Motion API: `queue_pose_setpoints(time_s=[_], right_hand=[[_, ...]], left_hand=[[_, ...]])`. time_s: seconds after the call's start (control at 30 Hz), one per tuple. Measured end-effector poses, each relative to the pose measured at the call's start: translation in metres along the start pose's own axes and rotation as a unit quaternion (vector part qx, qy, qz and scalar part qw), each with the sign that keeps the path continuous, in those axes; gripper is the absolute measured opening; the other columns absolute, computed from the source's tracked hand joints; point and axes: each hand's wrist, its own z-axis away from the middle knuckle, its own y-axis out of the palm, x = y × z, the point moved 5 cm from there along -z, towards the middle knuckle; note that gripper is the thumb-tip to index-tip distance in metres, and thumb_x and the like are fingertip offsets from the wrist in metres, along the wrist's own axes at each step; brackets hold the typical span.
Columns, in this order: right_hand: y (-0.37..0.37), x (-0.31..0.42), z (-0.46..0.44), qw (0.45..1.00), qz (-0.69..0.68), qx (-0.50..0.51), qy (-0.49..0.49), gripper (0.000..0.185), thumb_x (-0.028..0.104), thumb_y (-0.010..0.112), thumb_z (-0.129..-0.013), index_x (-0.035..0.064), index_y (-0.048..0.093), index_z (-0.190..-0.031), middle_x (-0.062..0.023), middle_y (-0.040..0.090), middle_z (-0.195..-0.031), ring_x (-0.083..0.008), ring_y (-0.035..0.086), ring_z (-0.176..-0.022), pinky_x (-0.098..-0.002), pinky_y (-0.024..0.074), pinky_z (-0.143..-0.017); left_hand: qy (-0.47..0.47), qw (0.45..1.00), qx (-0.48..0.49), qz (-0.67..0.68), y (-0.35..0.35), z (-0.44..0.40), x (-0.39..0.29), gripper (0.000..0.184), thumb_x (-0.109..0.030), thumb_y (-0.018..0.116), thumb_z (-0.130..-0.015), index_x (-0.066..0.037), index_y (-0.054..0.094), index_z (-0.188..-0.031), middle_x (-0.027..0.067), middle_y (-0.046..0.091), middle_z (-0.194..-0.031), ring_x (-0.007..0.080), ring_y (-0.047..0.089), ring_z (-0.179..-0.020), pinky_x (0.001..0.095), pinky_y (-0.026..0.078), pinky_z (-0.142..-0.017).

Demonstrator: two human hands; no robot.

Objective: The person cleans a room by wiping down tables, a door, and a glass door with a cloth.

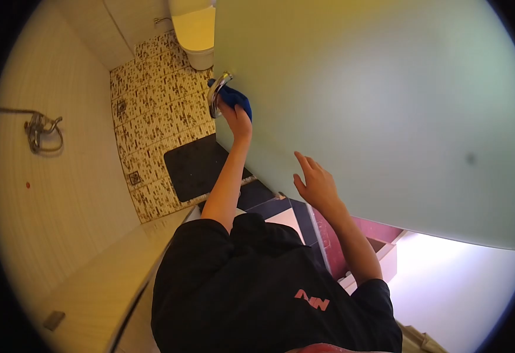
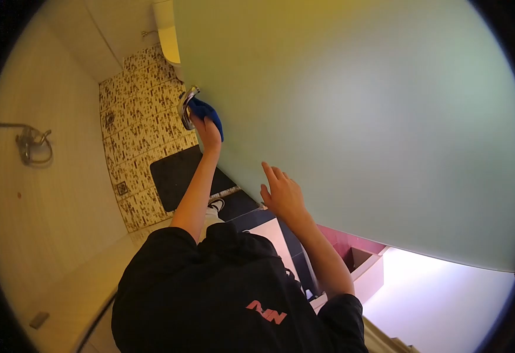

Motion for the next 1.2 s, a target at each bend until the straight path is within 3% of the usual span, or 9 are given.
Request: queue_pose_setpoints(time_s=[0.07, 0.13, 0.3, 0.5, 0.57, 0.73, 0.83, 0.9, 1.2], right_hand=[[0.010, 0.002, -0.014, 0.995, -0.057, 0.036, 0.072, 0.049, 0.014, 0.062, -0.089, 0.0056, 0.049, -0.135, -0.0180, 0.062, -0.123, -0.0333, 0.066, -0.101, -0.0443, 0.0532, -0.084], [0.007, 0.004, -0.021, 0.990, -0.106, -0.078, 0.053, 0.044, 0.016, 0.061, -0.089, 0.0067, 0.052, -0.132, -0.0177, 0.068, -0.108, -0.0343, 0.069, -0.084, -0.0441, 0.0549, -0.074], [-0.005, -0.022, 0.015, 0.968, -0.117, -0.170, 0.146, 0.024, 0.011, 0.063, -0.089, 0.0055, 0.064, -0.112, -0.0136, 0.073, -0.088, -0.0263, 0.073, -0.080, -0.0357, 0.0563, -0.070], [-0.017, -0.050, 0.083, 0.914, -0.141, -0.273, 0.265, 0.009, 0.011, 0.065, -0.087, 0.0040, 0.068, -0.090, -0.0137, 0.071, -0.080, -0.0271, 0.072, -0.076, -0.0354, 0.0545, -0.067], [-0.026, -0.058, 0.108, 0.898, -0.137, -0.303, 0.287, 0.008, 0.010, 0.065, -0.087, 0.0037, 0.068, -0.091, -0.0137, 0.071, -0.082, -0.0271, 0.072, -0.076, -0.0356, 0.0546, -0.068], [-0.058, -0.061, 0.138, 0.907, -0.038, -0.375, 0.187, 0.013, 0.000, 0.066, -0.082, 0.0038, 0.066, -0.094, -0.0102, 0.071, -0.086, -0.0300, 0.069, -0.078, -0.0379, 0.0540, -0.069], [-0.073, -0.058, 0.153, 0.901, 0.009, -0.398, 0.171, 0.020, -0.001, 0.065, -0.080, 0.0036, 0.065, -0.099, -0.0105, 0.069, -0.087, -0.0293, 0.066, -0.080, -0.0378, 0.0528, -0.074], [-0.078, -0.062, 0.167, 0.902, -0.007, -0.400, 0.161, 0.029, -0.003, 0.065, -0.078, 0.0045, 0.065, -0.106, -0.0109, 0.065, -0.097, -0.0289, 0.062, -0.089, -0.0389, 0.0508, -0.079], [-0.072, -0.108, 0.262, 0.869, -0.016, -0.470, 0.151, 0.035, -0.003, 0.066, -0.078, 0.0070, 0.065, -0.111, -0.0119, 0.057, -0.113, -0.0317, 0.057, -0.103, -0.0410, 0.0489, -0.085]], left_hand=[[0.037, 0.996, 0.028, -0.079, -0.003, 0.014, -0.006, 0.069, -0.011, 0.046, -0.086, 0.008, 0.024, -0.148, 0.0296, 0.027, -0.152, 0.0456, 0.027, -0.140, 0.0490, 0.020, -0.118], [0.113, 0.975, 0.097, -0.164, -0.005, 0.047, -0.027, 0.071, -0.013, 0.056, -0.086, 0.008, 0.027, -0.146, 0.0318, 0.024, -0.152, 0.0502, 0.027, -0.139, 0.0511, 0.025, -0.116], [0.291, 0.885, 0.317, -0.177, -0.003, 0.116, -0.057, 0.075, -0.012, 0.069, -0.083, 0.008, 0.030, -0.144, 0.0327, 0.020, -0.154, 0.0528, 0.026, -0.140, 0.0520, 0.029, -0.115], [-0.020, 0.995, 0.087, -0.034, -0.015, 0.013, 0.031, 0.081, -0.041, 0.053, -0.094, 0.012, 0.021, -0.146, 0.0333, 0.027, -0.150, 0.0422, 0.034, -0.139, 0.0470, 0.034, -0.111], [-0.044, 0.997, 0.068, -0.009, -0.010, 0.022, 0.041, 0.067, -0.028, 0.040, -0.096, 0.005, 0.016, -0.150, 0.0267, 0.037, -0.142, 0.0342, 0.042, -0.126, 0.0416, 0.036, -0.107], [-0.052, 0.986, 0.153, -0.029, 0.003, 0.126, -0.016, 0.063, -0.020, 0.055, -0.094, 0.003, 0.024, -0.143, 0.0235, 0.038, -0.140, 0.0324, 0.045, -0.125, 0.0418, 0.044, -0.101], [-0.118, 0.955, 0.266, -0.058, 0.007, 0.194, -0.026, 0.063, -0.017, 0.065, -0.090, -0.003, 0.029, -0.141, 0.0187, 0.038, -0.140, 0.0295, 0.046, -0.125, 0.0448, 0.050, -0.096], [-0.414, 0.880, 0.222, 0.063, 0.012, 0.232, -0.008, 0.065, -0.023, 0.069, -0.088, -0.010, 0.034, -0.140, 0.0144, 0.041, -0.139, 0.0271, 0.046, -0.126, 0.0491, 0.054, -0.092], [-0.664, 0.698, 0.226, 0.145, 0.061, 0.360, -0.028, 0.049, -0.032, 0.059, -0.091, -0.007, 0.046, -0.131, 0.0138, 0.047, -0.137, 0.0352, 0.049, -0.124, 0.0540, 0.056, -0.093]])
